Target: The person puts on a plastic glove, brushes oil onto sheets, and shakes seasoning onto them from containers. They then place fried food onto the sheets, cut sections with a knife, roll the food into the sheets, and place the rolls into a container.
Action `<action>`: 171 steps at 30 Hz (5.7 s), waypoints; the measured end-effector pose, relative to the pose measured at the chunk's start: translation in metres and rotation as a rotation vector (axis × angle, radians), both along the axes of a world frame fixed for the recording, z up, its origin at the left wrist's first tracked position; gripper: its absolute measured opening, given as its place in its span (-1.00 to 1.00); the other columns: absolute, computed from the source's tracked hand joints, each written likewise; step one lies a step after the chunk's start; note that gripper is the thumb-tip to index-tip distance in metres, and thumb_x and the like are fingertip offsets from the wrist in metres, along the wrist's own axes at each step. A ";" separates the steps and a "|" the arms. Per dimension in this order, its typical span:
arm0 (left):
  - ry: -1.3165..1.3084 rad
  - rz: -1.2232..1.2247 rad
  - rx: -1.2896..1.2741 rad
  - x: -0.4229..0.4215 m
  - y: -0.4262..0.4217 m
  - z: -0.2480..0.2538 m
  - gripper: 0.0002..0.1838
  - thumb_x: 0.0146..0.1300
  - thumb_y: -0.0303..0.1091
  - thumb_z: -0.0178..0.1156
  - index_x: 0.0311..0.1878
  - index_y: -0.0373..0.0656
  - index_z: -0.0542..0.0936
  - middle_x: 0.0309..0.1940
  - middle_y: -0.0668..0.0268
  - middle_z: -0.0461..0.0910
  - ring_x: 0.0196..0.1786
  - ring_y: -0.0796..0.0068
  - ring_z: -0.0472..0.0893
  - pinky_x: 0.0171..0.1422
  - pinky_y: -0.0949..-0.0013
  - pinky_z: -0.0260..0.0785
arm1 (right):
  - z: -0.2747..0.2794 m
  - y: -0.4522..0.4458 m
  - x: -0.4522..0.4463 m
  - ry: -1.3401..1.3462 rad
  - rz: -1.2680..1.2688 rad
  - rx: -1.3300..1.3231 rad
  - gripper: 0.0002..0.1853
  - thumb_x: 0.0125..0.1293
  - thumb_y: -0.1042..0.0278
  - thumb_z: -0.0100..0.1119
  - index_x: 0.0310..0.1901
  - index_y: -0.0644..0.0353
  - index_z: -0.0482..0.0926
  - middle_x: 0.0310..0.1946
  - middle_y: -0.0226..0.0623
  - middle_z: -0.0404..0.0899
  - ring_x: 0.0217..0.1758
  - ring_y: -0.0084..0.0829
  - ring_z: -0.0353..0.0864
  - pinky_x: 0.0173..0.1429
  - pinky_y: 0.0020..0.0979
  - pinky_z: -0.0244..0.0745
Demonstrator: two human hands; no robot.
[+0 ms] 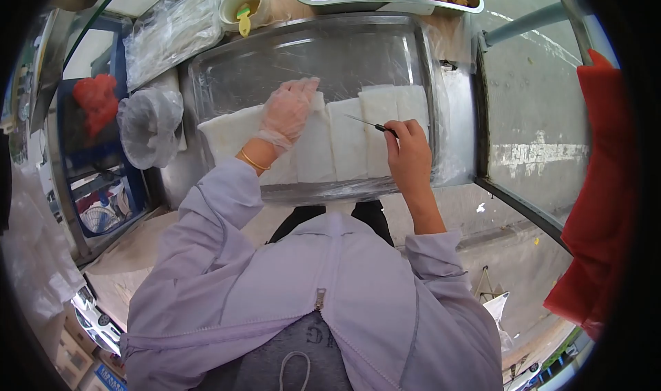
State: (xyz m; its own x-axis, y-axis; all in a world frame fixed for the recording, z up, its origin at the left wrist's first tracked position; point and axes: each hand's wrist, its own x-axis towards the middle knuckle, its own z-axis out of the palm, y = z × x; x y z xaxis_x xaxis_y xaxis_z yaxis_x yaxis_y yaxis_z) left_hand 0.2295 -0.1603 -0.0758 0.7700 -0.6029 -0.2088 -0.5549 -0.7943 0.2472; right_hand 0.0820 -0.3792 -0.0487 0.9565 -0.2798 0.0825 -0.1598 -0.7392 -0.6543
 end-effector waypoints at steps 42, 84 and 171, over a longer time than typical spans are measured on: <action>-0.304 -0.089 -0.479 -0.006 0.014 0.014 -0.72 0.05 -0.28 0.36 -0.21 -0.17 0.56 -0.13 0.13 0.52 -0.02 0.11 0.51 0.14 0.20 0.37 | 0.015 0.023 0.021 -0.020 0.145 0.002 -0.88 0.24 0.51 0.25 -0.19 0.15 0.61 -0.30 -0.28 0.53 -0.26 -0.23 0.59 -0.22 -0.33 0.48; -0.363 1.001 -0.570 0.028 0.315 0.067 -0.53 0.21 -0.18 0.36 0.12 -0.20 0.55 -0.17 0.23 0.63 -0.14 0.31 0.61 0.00 0.24 0.47 | 0.046 -0.074 0.160 -0.276 -0.076 0.369 -0.81 0.38 0.39 0.24 -0.04 0.23 0.66 -0.27 -0.49 0.61 -0.20 -0.67 0.51 -0.04 -0.62 0.39; -0.393 -0.128 -0.353 0.003 0.077 -0.008 -0.52 0.07 -0.31 0.27 0.12 -0.08 0.51 0.00 0.14 0.53 0.02 0.12 0.55 0.11 0.17 0.45 | -0.002 0.079 -0.004 0.028 0.067 0.084 -0.88 0.31 0.46 0.21 -0.13 0.15 0.62 -0.29 -0.27 0.52 -0.29 -0.27 0.56 -0.23 -0.33 0.46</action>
